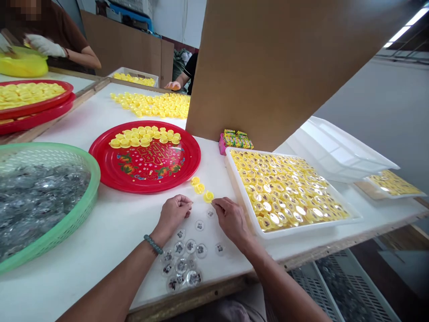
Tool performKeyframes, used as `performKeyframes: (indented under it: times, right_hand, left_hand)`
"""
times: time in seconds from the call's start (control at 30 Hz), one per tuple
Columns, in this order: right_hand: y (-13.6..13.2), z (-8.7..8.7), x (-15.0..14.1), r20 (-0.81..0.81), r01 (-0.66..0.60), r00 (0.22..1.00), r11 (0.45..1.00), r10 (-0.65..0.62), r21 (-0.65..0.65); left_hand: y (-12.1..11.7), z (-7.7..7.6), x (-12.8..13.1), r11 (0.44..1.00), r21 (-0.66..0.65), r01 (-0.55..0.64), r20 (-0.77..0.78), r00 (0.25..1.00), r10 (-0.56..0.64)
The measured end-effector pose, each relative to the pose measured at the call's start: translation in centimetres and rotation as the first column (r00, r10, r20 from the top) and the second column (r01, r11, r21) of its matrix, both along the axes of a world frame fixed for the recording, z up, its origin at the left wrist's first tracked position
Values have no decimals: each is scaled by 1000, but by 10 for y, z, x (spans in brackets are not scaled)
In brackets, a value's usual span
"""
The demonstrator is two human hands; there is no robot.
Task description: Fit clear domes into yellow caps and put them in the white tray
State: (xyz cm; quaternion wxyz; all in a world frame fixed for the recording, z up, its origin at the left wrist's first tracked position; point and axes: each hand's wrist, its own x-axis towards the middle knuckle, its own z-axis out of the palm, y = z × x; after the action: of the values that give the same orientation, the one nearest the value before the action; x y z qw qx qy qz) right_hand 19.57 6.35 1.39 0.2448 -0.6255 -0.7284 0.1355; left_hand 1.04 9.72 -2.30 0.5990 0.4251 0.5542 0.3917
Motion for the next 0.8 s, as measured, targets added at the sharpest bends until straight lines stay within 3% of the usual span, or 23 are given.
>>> performKeyframes:
  times: [0.13, 0.3, 0.37, 0.47, 0.6, 0.67, 0.8]
  right_hand:
    - [-5, -1, 6, 123, -104, 986, 993, 111, -61]
    - [-12, -17, 5, 211, -265, 939, 962, 273, -64]
    - [-13, -24, 2, 109, -234, 965, 971, 238, -47]
    - [-14, -29, -4, -250, -110, 965, 989, 82, -98]
    - [-14, -26, -14, -688, -56, 712, 966, -139, -253]
    - [-12, -22, -16, -774, -51, 604, 960, -191, -277]
    - [-10, -21, -18, -843, -31, 490, 962, -222, -272]
  left_hand:
    - [2, 3, -3, 999, 31, -20, 13, 1000, 20]
    - [-3, 2, 1, 997, 62, 38, 2, 999, -39]
    - [-5, 2, 4, 992, 89, 93, -3, 996, -93]
    - [-8, 3, 8, 969, 163, 185, 65, 978, -197]
    - [-12, 10, 12, 957, 176, 231, 185, 947, -263]
    - [-14, 14, 13, 966, 135, 219, 209, 947, -244]
    - [-15, 19, 14, 975, 93, 201, 251, 943, -218]
